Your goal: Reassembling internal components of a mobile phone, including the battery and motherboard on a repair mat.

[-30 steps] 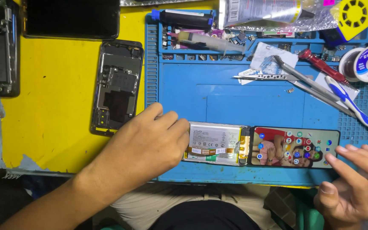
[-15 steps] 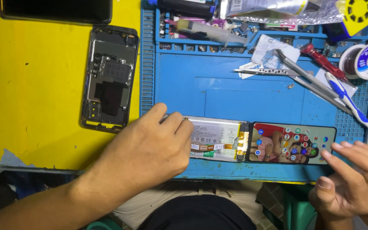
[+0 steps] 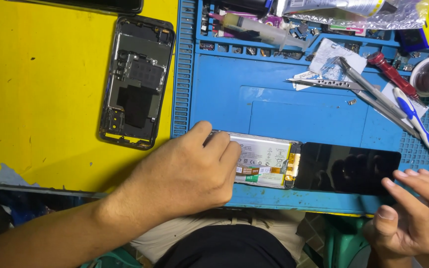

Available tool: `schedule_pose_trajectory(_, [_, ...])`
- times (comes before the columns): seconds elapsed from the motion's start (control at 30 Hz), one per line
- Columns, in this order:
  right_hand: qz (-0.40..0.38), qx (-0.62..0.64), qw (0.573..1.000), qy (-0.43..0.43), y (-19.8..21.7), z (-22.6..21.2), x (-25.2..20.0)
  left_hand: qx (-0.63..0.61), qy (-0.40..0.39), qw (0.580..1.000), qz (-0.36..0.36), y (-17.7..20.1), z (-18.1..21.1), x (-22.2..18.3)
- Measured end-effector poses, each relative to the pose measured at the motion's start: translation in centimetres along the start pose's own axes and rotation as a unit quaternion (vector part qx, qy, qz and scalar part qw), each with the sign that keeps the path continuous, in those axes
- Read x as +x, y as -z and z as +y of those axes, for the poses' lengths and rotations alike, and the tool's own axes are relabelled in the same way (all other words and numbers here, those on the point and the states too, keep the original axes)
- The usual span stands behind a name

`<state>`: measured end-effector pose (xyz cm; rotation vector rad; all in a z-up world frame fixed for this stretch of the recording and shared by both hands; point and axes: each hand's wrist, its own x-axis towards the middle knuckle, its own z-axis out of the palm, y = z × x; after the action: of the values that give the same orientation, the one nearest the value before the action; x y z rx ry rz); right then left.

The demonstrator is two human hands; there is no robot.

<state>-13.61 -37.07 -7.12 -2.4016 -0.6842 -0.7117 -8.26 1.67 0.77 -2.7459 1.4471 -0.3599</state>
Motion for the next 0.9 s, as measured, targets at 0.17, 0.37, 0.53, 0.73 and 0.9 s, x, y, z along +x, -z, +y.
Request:
schedule_pose_trajectory(0.17, [0.011,0.002,1.0,0.0,-0.1,0.3,-0.3,-0.003,0.005,1.0,0.007,0.0,-0.3,-0.3])
schedule_pose_trajectory(0.37, [-0.007,-0.002,1.0,0.018,0.3,1.3,-0.9,-0.05,0.008,0.998,-0.027,1.1,0.1,-0.7])
schedule_pose_trajectory(0.53, [-0.003,-0.003,1.0,0.021,0.3,1.0,-0.7,-0.056,0.006,0.996,-0.07,1.4,0.8,-0.8])
schedule_pose_trajectory(0.73, [0.029,0.003,1.0,0.007,-0.2,0.8,-0.5,-0.048,0.009,0.995,-0.081,1.5,1.1,-0.3])
schedule_pose_trajectory(0.9, [0.027,-0.004,1.0,-0.006,-0.3,-0.9,0.9,-0.041,0.011,0.998,-0.055,1.2,1.5,-0.4])
